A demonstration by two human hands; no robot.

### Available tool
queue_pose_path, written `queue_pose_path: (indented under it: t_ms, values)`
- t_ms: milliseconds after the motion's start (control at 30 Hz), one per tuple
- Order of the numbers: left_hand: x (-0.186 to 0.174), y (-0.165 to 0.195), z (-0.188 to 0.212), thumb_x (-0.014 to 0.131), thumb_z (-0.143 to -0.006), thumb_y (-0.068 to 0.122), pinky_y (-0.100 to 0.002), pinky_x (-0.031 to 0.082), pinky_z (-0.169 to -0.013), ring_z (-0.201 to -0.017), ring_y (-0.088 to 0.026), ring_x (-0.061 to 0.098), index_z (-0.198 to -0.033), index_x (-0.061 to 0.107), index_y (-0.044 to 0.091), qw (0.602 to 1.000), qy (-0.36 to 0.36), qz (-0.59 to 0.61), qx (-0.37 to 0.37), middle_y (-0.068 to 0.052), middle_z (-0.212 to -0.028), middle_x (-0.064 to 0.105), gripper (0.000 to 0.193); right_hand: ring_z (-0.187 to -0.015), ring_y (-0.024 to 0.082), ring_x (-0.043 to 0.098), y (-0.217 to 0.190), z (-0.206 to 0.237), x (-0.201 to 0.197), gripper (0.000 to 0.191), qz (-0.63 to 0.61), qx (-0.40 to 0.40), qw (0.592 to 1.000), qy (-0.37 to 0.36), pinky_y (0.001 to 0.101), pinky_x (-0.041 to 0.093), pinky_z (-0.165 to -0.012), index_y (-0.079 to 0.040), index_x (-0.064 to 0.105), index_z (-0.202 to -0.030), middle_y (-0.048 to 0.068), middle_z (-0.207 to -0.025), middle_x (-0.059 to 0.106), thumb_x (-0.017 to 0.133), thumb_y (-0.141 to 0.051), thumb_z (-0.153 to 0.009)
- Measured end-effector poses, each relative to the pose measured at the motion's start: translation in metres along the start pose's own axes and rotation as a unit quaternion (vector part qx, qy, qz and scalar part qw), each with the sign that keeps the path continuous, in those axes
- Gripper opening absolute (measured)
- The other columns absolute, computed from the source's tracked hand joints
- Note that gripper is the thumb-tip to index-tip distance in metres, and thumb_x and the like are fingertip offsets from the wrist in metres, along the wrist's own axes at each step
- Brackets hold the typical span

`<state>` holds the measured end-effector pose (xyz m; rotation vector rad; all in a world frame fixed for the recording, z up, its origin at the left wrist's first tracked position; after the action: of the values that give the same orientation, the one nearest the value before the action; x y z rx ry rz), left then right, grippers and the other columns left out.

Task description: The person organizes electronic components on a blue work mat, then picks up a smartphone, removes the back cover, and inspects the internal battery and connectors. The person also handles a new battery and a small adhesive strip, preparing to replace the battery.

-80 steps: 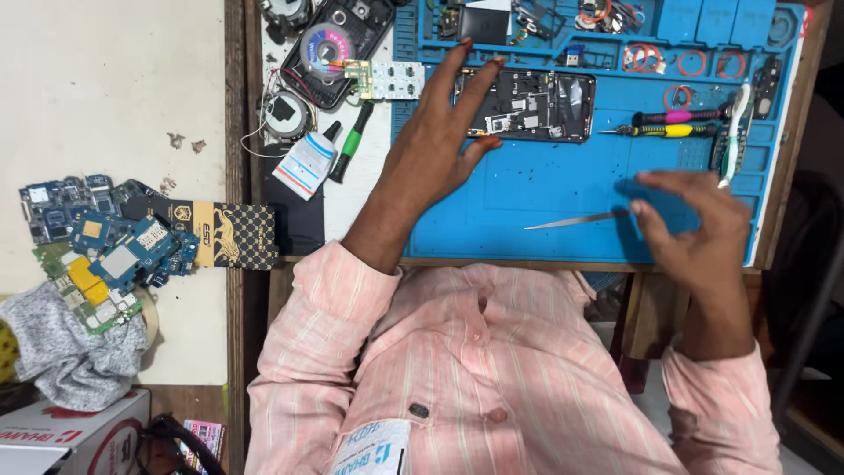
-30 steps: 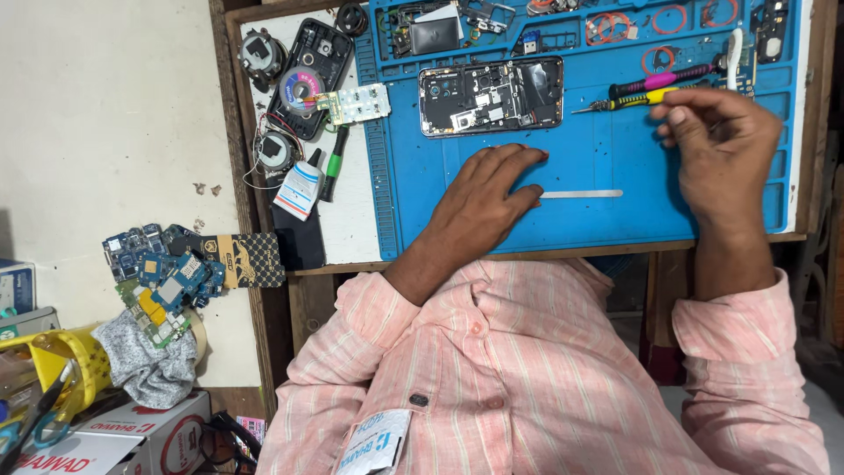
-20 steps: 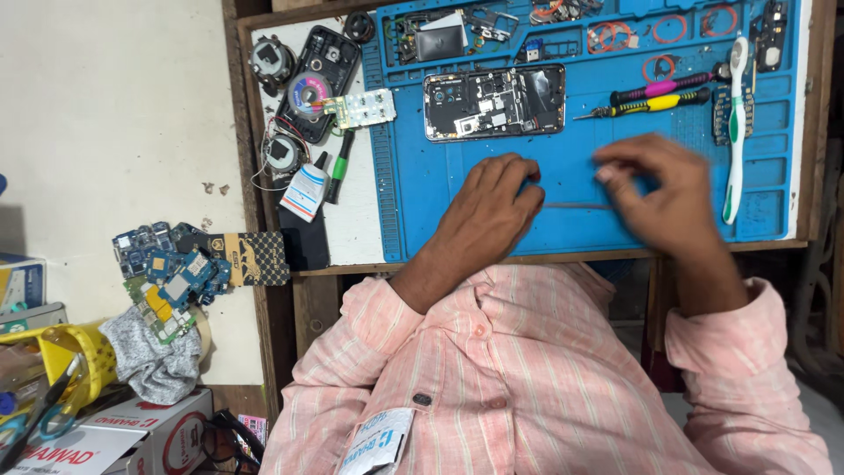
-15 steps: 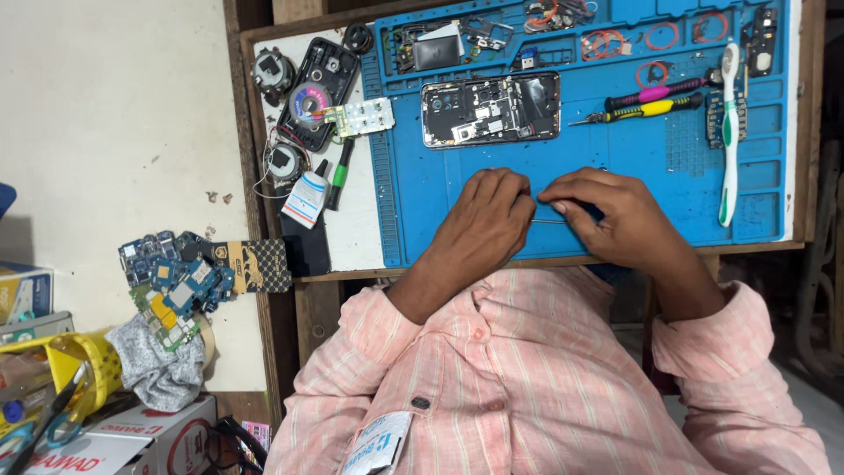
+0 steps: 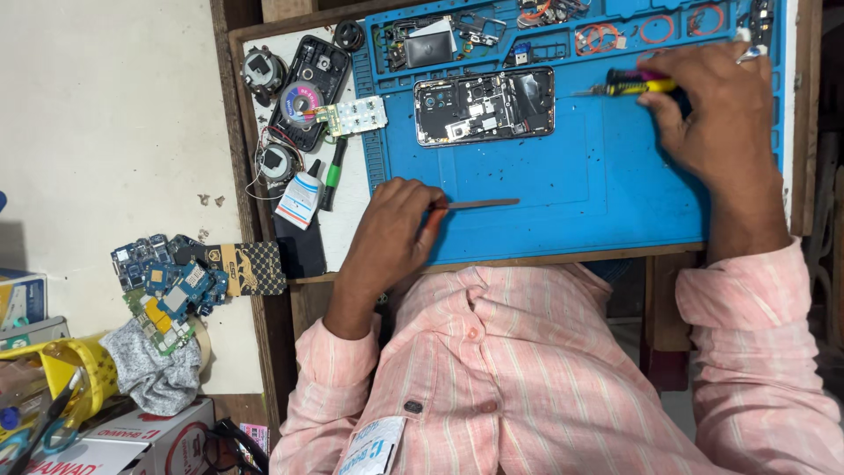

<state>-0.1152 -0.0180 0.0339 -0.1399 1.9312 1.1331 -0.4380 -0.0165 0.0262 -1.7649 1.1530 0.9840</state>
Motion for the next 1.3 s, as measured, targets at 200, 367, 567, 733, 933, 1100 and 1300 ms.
queue_pose_path:
  t_ms: [200,367,567,733,933,1100,1300]
  values:
    - [-0.001,-0.011,0.004,0.076,-0.090,0.003,-0.039,0.053,-0.079,-0.088,-0.029,0.067,-0.103,0.069,0.002,0.997,0.030,0.068,0.008,-0.010,-0.095,0.072,0.015,-0.107,0.027,0.058,0.016,0.010,0.002,0.030,0.048,0.020,0.998,0.042,0.0399,0.041,-0.102,-0.008,0.069,-0.120,0.005,-0.119,0.065,0.077,-0.019,-0.093]
    - [-0.014,-0.028,0.015,0.077,-0.089,0.004,-0.035,0.057,-0.078,-0.087,-0.026,0.074,-0.099,0.071,0.003,0.988,0.057,0.138,-0.022,-0.009,-0.096,0.077,0.012,-0.120,0.032,0.054,-0.022,0.007,-0.002,0.038,0.012,0.014,0.999,0.027,0.0429,0.041,-0.103,-0.009,0.066,-0.125,0.010,-0.131,0.059,0.076,-0.036,-0.100]
    - [-0.040,-0.057,0.035,0.076,-0.092,0.002,-0.030,0.057,-0.079,-0.088,-0.021,0.075,-0.102,0.073,0.002,0.984,0.085,0.141,-0.075,-0.009,-0.095,0.077,0.010,-0.150,0.051,0.025,-0.124,-0.006,0.053,0.102,-0.023,-0.018,0.992,-0.126,0.0672,0.021,-0.120,-0.016,0.053,-0.156,0.031,-0.163,0.031,0.072,-0.075,-0.075]
    - [-0.067,-0.086,0.052,0.074,-0.097,0.004,-0.026,0.058,-0.084,-0.093,-0.013,0.074,-0.107,0.072,0.001,0.942,0.226,0.196,-0.149,-0.008,-0.098,0.078,0.011,-0.158,0.053,0.007,-0.136,-0.033,0.083,0.108,-0.024,-0.004,0.986,-0.163,0.0729,0.006,-0.122,-0.020,0.038,-0.170,0.030,-0.174,0.015,0.063,-0.080,-0.083]
    - [-0.069,-0.090,0.050,0.072,-0.099,0.005,-0.027,0.059,-0.083,-0.092,-0.014,0.075,-0.109,0.072,0.000,0.946,0.234,0.161,-0.157,-0.009,-0.099,0.079,0.012,-0.161,0.054,0.006,-0.112,-0.050,0.075,0.097,0.014,0.036,0.989,-0.145,0.0746,0.005,-0.125,-0.022,0.030,-0.176,0.030,-0.178,0.011,0.060,-0.073,-0.099]
    - [-0.064,-0.088,0.048,0.071,-0.099,0.007,-0.027,0.059,-0.079,-0.091,-0.016,0.078,-0.109,0.072,0.001,0.952,0.225,0.131,-0.160,-0.010,-0.099,0.079,0.012,-0.156,0.055,0.007,-0.112,-0.040,0.060,0.100,-0.028,0.028,0.992,-0.119,0.0747,0.006,-0.120,-0.019,0.026,-0.171,0.034,-0.170,0.011,0.058,-0.077,-0.095]
    - [-0.068,-0.089,0.048,0.068,-0.098,0.005,-0.028,0.058,-0.073,-0.086,-0.018,0.078,-0.109,0.072,0.002,0.949,0.226,0.133,-0.174,-0.010,-0.097,0.079,0.012,-0.155,0.056,0.008,-0.103,-0.025,0.058,0.106,0.006,0.035,0.990,-0.140,0.0788,0.007,-0.118,-0.022,0.027,-0.169,0.035,-0.168,0.014,0.061,-0.076,-0.085]
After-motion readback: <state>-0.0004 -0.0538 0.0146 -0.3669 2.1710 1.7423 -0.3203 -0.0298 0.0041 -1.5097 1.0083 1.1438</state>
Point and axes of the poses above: each hand's wrist, its own z-axis away from the middle knuckle, its own x-axis out of the palm, y = z × x, the point moved 9 cm from there along -z, towards the middle knuckle
